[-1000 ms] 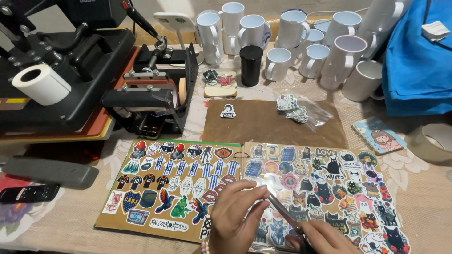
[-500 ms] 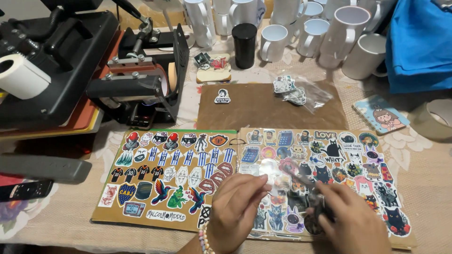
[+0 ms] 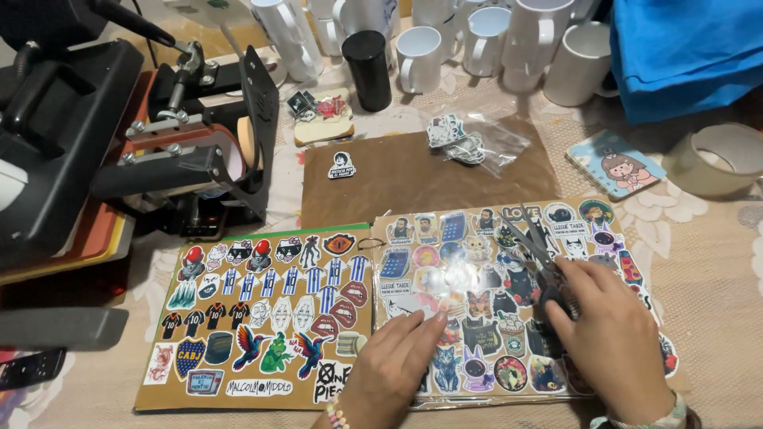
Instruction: Peeling stickers from sheets and placing them into a collection notebook
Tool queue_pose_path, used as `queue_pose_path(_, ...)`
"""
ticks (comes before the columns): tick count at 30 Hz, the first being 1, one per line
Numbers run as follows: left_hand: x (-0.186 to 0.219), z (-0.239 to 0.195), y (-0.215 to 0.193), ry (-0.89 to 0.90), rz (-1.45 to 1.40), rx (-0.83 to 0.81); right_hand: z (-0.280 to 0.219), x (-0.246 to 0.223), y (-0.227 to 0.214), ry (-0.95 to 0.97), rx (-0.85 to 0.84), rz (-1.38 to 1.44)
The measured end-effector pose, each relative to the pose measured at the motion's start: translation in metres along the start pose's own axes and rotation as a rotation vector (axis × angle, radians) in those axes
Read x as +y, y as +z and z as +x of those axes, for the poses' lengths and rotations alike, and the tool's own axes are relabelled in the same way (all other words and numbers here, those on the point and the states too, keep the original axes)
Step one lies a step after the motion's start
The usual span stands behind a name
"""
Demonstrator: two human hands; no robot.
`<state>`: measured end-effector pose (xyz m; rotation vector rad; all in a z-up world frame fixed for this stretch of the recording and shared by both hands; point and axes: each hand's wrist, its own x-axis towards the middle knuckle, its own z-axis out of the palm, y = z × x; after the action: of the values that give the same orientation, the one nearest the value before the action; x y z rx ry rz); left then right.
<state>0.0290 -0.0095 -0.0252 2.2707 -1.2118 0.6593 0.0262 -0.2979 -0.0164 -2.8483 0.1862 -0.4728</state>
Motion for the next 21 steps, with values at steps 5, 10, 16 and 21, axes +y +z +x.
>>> queue_pose_path(5, -0.003, -0.003, 0.005, -0.032, 0.010, -0.032, 0.003, 0.001, 0.001, -0.001, 0.000, 0.005)
queue_pose_path(10, -0.002, 0.001, 0.005, -0.045, 0.021, -0.014, 0.004, 0.001, 0.000, 0.041, -0.038, -0.035)
queue_pose_path(16, -0.002, 0.003, 0.003, -0.058, 0.048, -0.052, 0.004, 0.002, 0.004, -0.008, -0.015, -0.020)
queue_pose_path(21, -0.003, -0.001, 0.008, -0.077, 0.073, -0.045, 0.008, 0.013, 0.011, -0.036, -0.063, 0.032)
